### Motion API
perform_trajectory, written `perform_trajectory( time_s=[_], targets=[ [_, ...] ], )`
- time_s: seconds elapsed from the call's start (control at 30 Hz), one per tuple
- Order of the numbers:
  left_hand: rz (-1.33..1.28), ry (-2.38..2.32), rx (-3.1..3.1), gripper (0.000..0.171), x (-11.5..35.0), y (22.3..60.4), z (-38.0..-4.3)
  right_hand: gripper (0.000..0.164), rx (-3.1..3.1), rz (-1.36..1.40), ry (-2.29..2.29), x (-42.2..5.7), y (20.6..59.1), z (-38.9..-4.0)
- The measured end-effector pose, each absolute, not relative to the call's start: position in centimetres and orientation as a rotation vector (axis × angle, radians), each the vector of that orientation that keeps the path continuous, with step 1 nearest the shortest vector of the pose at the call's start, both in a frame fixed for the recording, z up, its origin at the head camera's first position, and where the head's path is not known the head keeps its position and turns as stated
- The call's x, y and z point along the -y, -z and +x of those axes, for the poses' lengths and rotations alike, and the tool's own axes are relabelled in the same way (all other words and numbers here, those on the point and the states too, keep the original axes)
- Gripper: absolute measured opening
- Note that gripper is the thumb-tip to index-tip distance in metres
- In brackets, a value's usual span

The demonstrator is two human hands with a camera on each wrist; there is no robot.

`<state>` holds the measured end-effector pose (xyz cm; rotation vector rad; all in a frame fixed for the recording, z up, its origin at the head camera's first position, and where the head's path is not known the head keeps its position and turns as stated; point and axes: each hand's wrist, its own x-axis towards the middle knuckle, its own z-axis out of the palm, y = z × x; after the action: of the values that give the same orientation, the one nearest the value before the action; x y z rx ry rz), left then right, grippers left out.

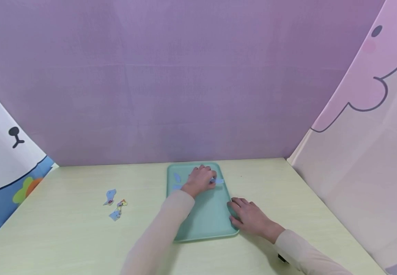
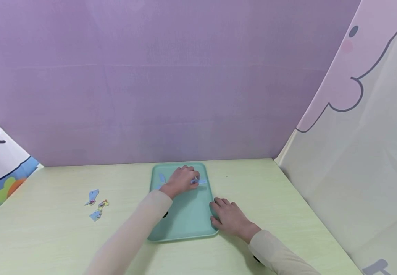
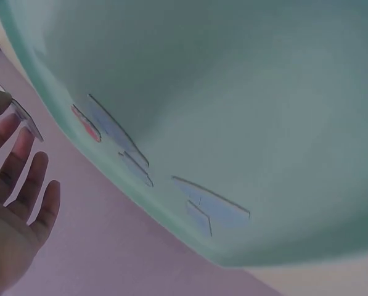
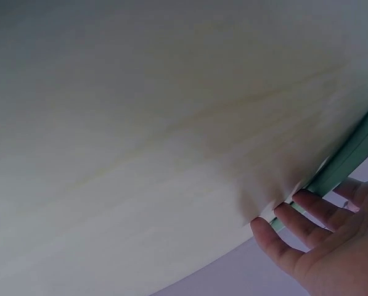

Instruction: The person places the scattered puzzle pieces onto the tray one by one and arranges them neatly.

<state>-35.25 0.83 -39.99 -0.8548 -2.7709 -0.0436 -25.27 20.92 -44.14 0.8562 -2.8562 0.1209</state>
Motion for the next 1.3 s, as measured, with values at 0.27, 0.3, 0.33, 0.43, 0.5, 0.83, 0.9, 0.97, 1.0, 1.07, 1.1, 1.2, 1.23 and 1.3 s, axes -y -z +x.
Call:
perform_trajectory(
  time_s=[0.27, 0.3, 0.33, 0.43, 0.5, 0.83, 0.9, 0.97, 1.0, 1.07, 1.1, 1.2, 1.23, 1.3],
  targets=[
    [-0.796, 0.005, 2.803, 0.017, -1.4, 40.5, -35.7, 0.044, 2.851, 0.856, -0.118, -20.9, 44.1, -25.3],
    [-0.791, 0.0, 2.808, 0.017, -1.4, 40.6, -35.7, 0.044, 2.85, 0.856, -0.116, -20.9, 44.1, -25.3],
    [-0.788, -0.003, 2.809, 0.016, -1.5, 40.7, -35.8, 0.044, 2.849, 0.856, -0.115, -20.9, 44.1, -25.3],
    [-0.778, -0.019, 2.818, 0.016, -1.7, 41.0, -35.9, 0.044, 2.848, 0.853, -0.117, -20.9, 44.1, -25.3],
    [-0.773, -0.02, 2.822, 0.016, -1.8, 41.2, -35.9, 0.044, 2.85, 0.851, -0.121, -20.9, 44.1, -25.3],
    [-0.697, -0.011, 2.871, 0.014, -2.3, 42.0, -35.8, 0.044, 2.858, 0.855, -0.137, -20.9, 44.1, -25.2],
    [-0.687, -0.025, 2.88, 0.013, -2.5, 42.1, -35.8, 0.044, 2.858, 0.855, -0.137, -20.9, 44.1, -25.2],
    [-0.679, -0.035, 2.883, 0.012, -2.6, 42.3, -35.9, 0.044, 2.862, 0.853, -0.134, -20.9, 44.1, -25.2],
    [-0.675, -0.036, 2.885, 0.012, -2.7, 42.3, -35.9, 0.044, 2.864, 0.852, -0.134, -20.9, 44.1, -25.2],
    [-0.669, -0.031, 2.887, 0.013, -2.8, 42.4, -36.0, 0.045, 2.87, 0.848, -0.136, -20.8, 44.1, -25.2],
    [-0.665, -0.029, 2.891, 0.013, -2.8, 42.4, -36.0, 0.044, 2.872, 0.847, -0.139, -20.8, 44.0, -25.2],
    [-0.654, -0.005, 2.897, 0.012, -2.9, 42.5, -36.0, 0.044, 2.876, 0.846, -0.145, -20.8, 44.0, -25.2],
    [-0.651, 0.001, 2.898, 0.012, -2.9, 42.6, -35.9, 0.045, 2.876, 0.847, -0.145, -20.8, 44.0, -25.2],
    [-0.646, 0.0, 2.902, 0.011, -2.9, 42.7, -35.9, 0.045, 2.873, 0.849, -0.141, -20.8, 44.0, -25.2]
  ],
)
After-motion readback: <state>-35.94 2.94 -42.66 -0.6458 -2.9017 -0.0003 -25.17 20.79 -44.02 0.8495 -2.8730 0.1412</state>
